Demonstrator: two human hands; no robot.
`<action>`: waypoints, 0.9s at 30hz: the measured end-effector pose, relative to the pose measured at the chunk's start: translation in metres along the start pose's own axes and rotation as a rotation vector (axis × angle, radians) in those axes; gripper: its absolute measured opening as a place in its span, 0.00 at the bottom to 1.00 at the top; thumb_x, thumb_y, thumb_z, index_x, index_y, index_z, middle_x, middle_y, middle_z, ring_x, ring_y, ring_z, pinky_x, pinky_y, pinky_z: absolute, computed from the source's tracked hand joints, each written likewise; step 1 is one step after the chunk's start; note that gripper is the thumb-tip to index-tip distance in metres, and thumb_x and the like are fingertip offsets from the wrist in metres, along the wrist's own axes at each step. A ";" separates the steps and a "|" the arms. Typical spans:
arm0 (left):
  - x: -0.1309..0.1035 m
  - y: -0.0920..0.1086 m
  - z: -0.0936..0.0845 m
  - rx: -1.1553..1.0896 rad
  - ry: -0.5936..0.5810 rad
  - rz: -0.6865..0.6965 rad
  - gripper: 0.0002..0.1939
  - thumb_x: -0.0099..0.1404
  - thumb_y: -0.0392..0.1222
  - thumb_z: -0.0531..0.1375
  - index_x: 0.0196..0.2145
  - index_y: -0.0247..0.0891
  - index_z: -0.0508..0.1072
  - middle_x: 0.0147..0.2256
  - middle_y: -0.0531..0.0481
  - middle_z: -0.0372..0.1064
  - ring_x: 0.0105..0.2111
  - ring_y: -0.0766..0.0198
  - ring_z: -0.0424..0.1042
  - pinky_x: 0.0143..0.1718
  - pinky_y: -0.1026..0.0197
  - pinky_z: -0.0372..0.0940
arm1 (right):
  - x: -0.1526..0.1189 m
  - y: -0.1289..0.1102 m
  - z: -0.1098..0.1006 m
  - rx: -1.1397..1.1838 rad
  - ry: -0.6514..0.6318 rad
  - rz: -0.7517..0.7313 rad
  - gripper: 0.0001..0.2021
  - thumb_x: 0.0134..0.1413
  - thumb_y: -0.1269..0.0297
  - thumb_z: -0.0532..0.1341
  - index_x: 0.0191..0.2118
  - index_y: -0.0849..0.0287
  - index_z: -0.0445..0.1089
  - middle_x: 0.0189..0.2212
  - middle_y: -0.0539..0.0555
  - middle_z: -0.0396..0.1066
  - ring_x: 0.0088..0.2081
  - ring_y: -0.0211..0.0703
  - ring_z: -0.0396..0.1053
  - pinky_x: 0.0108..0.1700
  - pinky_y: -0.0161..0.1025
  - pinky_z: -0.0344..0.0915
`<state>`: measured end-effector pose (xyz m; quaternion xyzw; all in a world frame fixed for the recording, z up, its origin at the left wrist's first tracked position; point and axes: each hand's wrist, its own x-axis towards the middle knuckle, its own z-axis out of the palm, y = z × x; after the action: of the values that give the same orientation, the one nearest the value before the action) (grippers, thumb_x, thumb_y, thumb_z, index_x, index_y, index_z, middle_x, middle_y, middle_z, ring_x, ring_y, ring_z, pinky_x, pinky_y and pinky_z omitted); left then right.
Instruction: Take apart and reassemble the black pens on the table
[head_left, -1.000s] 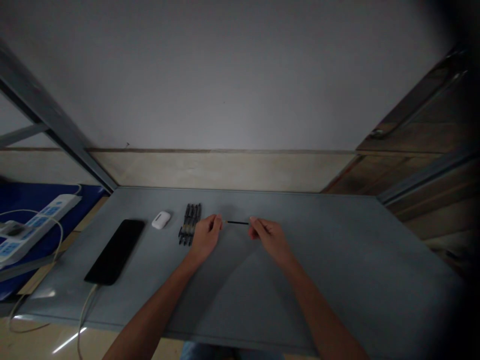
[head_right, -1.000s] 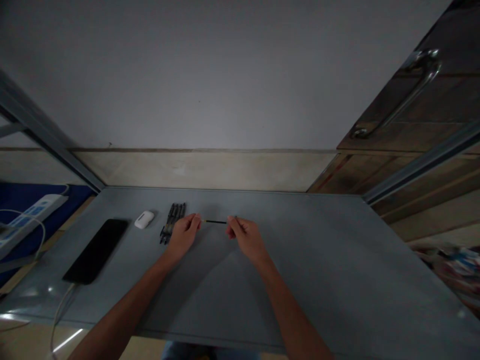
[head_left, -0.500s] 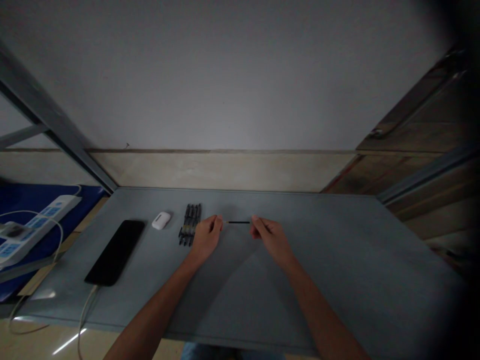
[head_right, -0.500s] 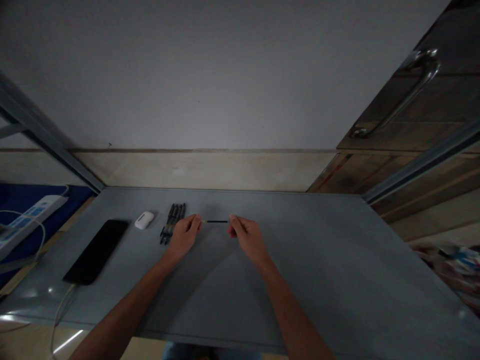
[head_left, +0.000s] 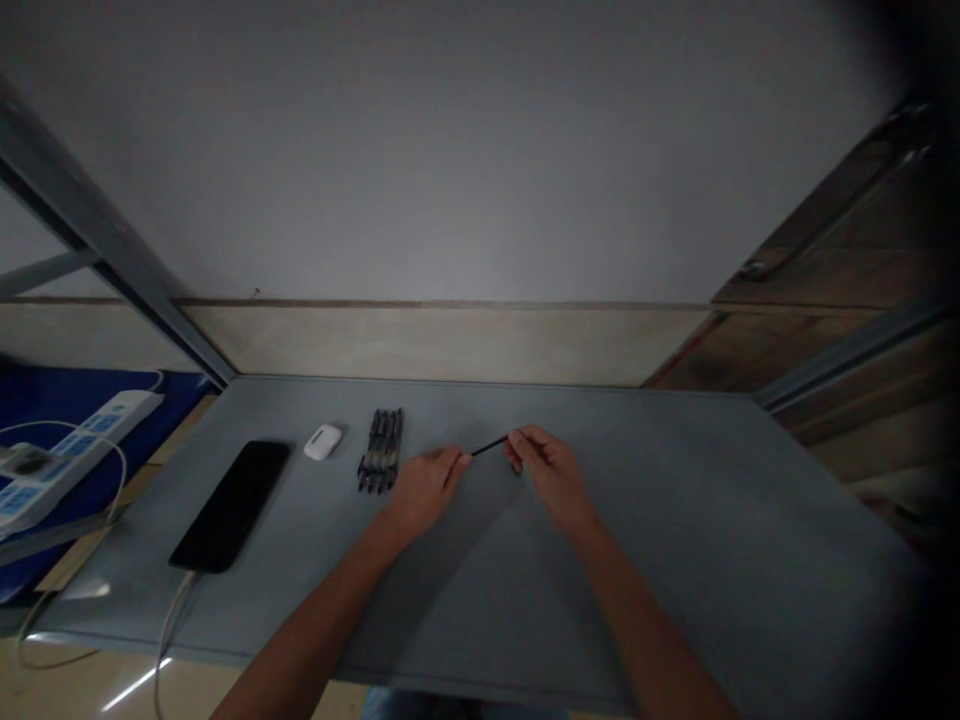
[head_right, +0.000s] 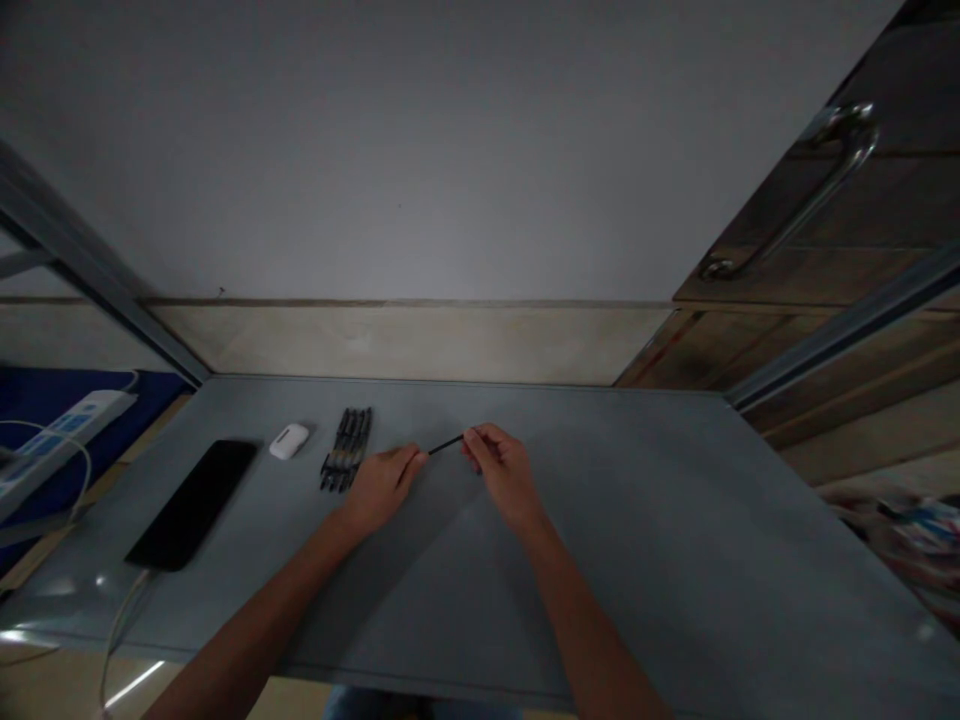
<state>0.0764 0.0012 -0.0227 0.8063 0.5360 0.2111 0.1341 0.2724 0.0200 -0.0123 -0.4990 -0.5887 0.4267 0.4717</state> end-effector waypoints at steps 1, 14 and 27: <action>0.000 0.001 0.000 0.005 -0.015 0.006 0.19 0.73 0.49 0.42 0.37 0.39 0.68 0.32 0.48 0.72 0.33 0.62 0.72 0.33 0.64 0.60 | 0.000 0.000 0.000 -0.002 0.004 0.004 0.17 0.58 0.50 0.56 0.27 0.59 0.67 0.23 0.51 0.67 0.25 0.38 0.63 0.29 0.35 0.59; -0.002 0.002 0.002 -0.064 -0.041 0.045 0.17 0.73 0.49 0.43 0.42 0.40 0.68 0.35 0.49 0.72 0.34 0.61 0.72 0.34 0.64 0.61 | -0.008 -0.001 0.013 -0.240 -0.250 -0.104 0.15 0.58 0.51 0.55 0.31 0.56 0.71 0.27 0.52 0.70 0.30 0.42 0.66 0.31 0.36 0.60; 0.000 0.002 -0.001 -0.023 -0.018 -0.033 0.18 0.72 0.49 0.45 0.43 0.40 0.71 0.36 0.47 0.73 0.36 0.60 0.73 0.37 0.62 0.63 | 0.003 0.042 -0.005 -0.668 0.139 -0.168 0.10 0.50 0.56 0.62 0.25 0.55 0.66 0.26 0.54 0.66 0.33 0.49 0.65 0.39 0.46 0.61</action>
<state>0.0777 0.0002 -0.0209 0.7978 0.5455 0.2076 0.1515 0.2845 0.0285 -0.0520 -0.6034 -0.7012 0.1354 0.3547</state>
